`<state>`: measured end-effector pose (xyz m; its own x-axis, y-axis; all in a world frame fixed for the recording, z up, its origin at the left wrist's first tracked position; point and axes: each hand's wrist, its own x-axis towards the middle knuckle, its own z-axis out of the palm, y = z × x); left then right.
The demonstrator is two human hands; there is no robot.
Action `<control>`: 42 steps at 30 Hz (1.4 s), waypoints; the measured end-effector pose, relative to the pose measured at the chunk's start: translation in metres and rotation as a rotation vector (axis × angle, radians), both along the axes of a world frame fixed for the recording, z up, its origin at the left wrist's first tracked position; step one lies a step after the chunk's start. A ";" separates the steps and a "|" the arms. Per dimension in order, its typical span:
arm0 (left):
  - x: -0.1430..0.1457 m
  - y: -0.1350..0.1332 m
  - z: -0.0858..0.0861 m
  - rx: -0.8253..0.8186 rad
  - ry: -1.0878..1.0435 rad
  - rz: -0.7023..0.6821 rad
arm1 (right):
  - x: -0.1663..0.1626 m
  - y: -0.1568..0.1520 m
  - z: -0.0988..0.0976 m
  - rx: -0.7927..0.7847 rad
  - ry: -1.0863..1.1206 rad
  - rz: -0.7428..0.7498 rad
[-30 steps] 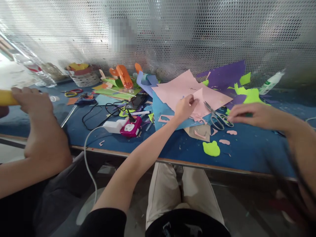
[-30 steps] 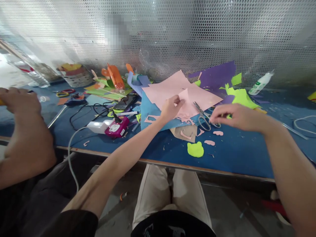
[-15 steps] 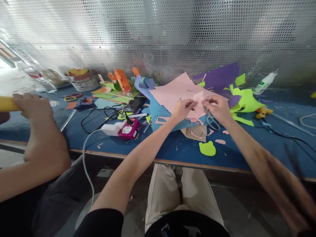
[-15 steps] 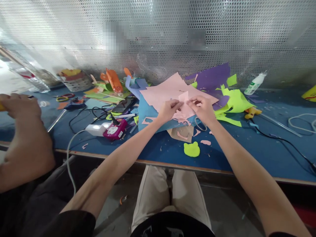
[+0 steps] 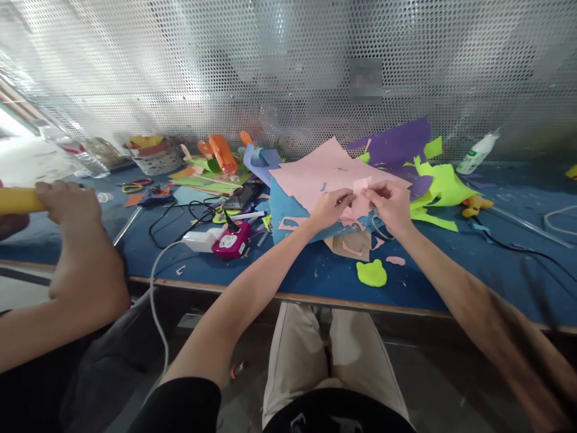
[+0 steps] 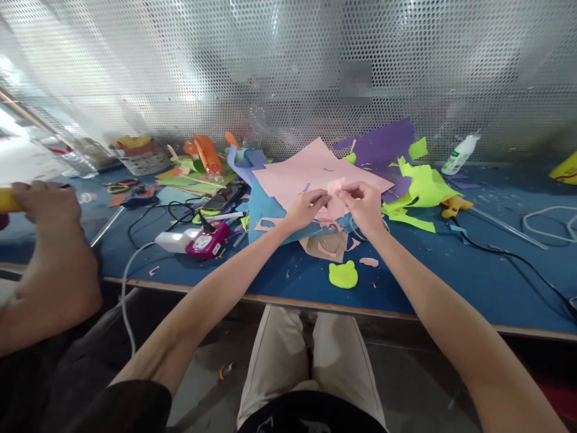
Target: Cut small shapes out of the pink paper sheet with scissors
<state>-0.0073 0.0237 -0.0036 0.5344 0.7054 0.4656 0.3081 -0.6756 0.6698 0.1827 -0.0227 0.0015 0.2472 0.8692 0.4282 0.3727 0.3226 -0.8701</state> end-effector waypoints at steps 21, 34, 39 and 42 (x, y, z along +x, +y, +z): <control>0.007 -0.014 0.000 -0.290 -0.239 -0.152 | 0.002 0.012 -0.014 0.052 0.211 0.262; -0.005 0.002 0.002 -0.092 -0.292 0.046 | 0.015 0.007 -0.003 0.019 -0.191 0.052; -0.004 -0.006 0.007 -0.059 -0.312 0.034 | 0.011 0.015 -0.013 -0.092 0.179 0.091; 0.000 -0.011 0.006 -0.074 -0.164 0.030 | 0.006 0.016 -0.016 -0.104 0.218 0.208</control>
